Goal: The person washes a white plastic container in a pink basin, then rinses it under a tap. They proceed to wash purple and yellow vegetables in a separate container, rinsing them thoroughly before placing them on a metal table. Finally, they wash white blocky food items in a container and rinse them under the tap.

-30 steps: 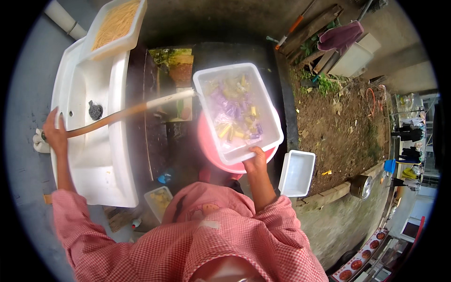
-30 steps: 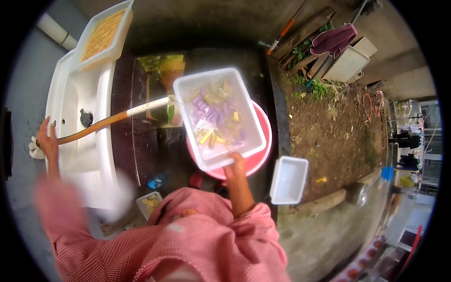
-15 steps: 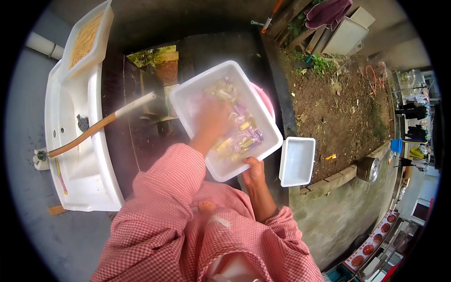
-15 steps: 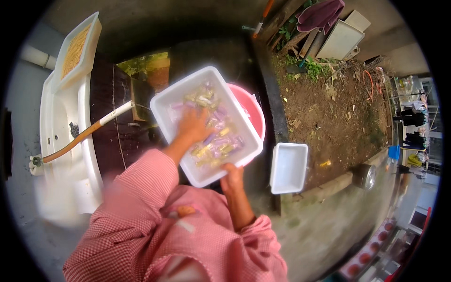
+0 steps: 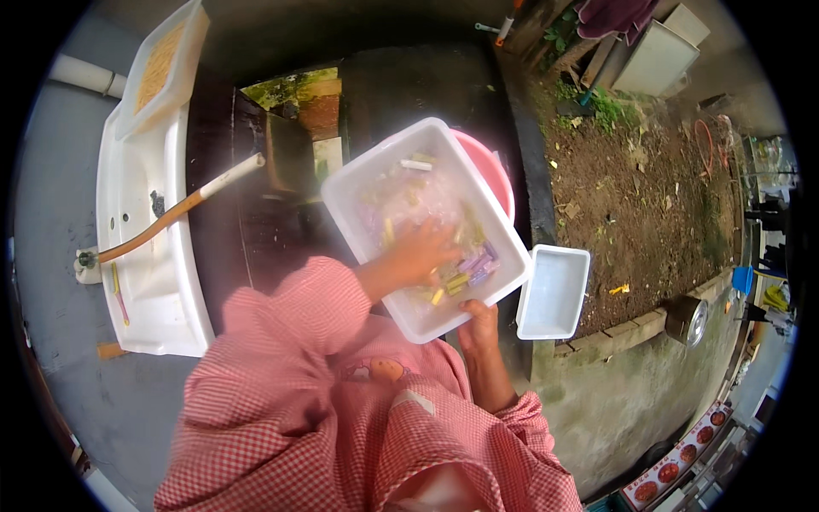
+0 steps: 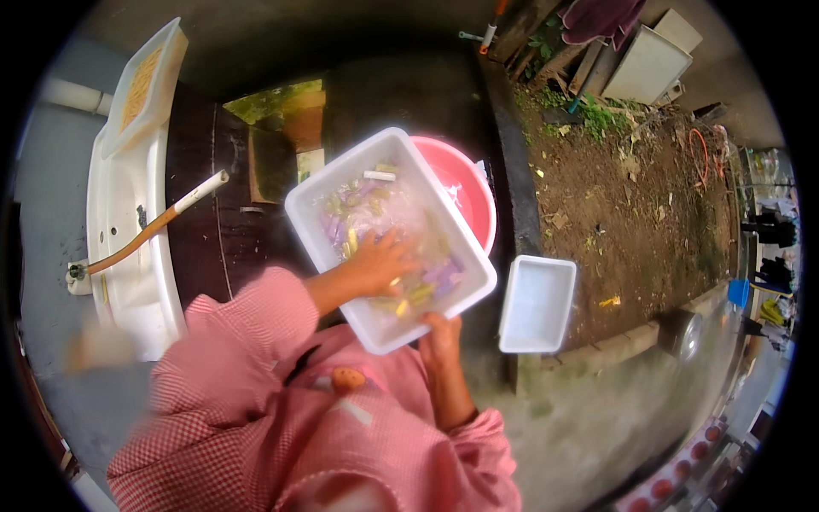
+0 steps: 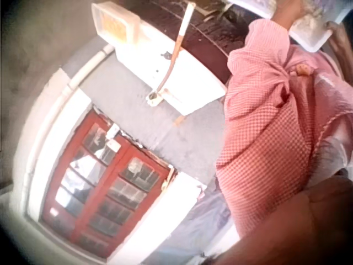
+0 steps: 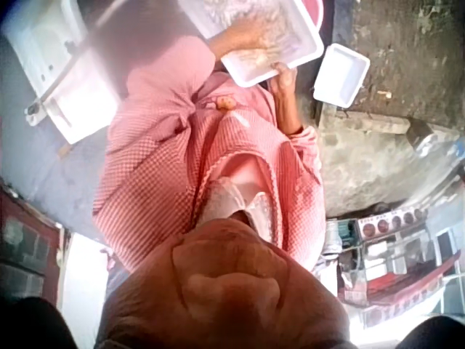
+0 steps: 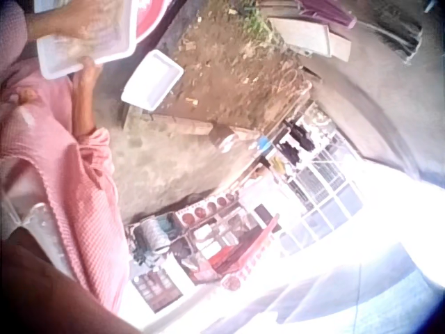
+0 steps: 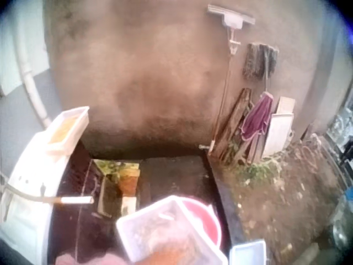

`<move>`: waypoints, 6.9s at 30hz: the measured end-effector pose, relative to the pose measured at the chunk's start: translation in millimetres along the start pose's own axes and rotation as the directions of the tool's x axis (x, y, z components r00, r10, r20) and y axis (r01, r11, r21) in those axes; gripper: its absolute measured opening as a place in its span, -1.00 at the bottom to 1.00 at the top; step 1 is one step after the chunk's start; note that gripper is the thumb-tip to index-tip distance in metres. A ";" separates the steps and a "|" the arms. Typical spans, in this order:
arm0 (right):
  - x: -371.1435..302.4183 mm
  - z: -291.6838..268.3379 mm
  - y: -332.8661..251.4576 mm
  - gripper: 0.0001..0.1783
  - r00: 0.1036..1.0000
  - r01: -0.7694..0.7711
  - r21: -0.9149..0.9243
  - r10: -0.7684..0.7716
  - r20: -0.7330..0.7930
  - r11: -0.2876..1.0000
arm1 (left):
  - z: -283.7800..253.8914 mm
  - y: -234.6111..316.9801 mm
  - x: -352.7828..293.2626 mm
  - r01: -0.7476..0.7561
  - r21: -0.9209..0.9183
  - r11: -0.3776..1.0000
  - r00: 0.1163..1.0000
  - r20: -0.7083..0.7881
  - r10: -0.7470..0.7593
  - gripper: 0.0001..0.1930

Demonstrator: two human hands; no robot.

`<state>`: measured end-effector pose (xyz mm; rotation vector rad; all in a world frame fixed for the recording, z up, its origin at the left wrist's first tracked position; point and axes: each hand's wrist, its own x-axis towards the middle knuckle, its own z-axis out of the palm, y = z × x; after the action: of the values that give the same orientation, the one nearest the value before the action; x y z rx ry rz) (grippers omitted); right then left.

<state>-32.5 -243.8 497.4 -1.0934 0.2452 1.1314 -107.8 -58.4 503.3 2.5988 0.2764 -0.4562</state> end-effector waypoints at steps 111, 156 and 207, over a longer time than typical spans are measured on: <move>33.9 -76.0 -88.0 -0.27 0.887 -0.423 -0.147 0.375 -0.269 0.894 | 113.7 -38.8 114.1 0.252 -0.290 0.923 0.968 0.099 -0.233 -0.25; 55.6 -17.8 -144.5 -0.17 0.714 -0.700 -0.523 0.461 -0.528 0.486 | 145.6 1.0 104.0 0.382 -0.717 0.583 0.918 0.368 -0.148 -0.11; 69.3 -78.7 -117.0 -0.17 0.888 -0.460 -0.331 0.435 -0.153 0.824 | 107.4 -62.8 78.9 0.090 -0.428 0.899 0.927 -0.293 -0.232 -0.14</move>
<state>122.2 -265.2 480.6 -1.4500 0.3756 1.6067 -80.8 -48.4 358.8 2.2322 0.6404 0.0082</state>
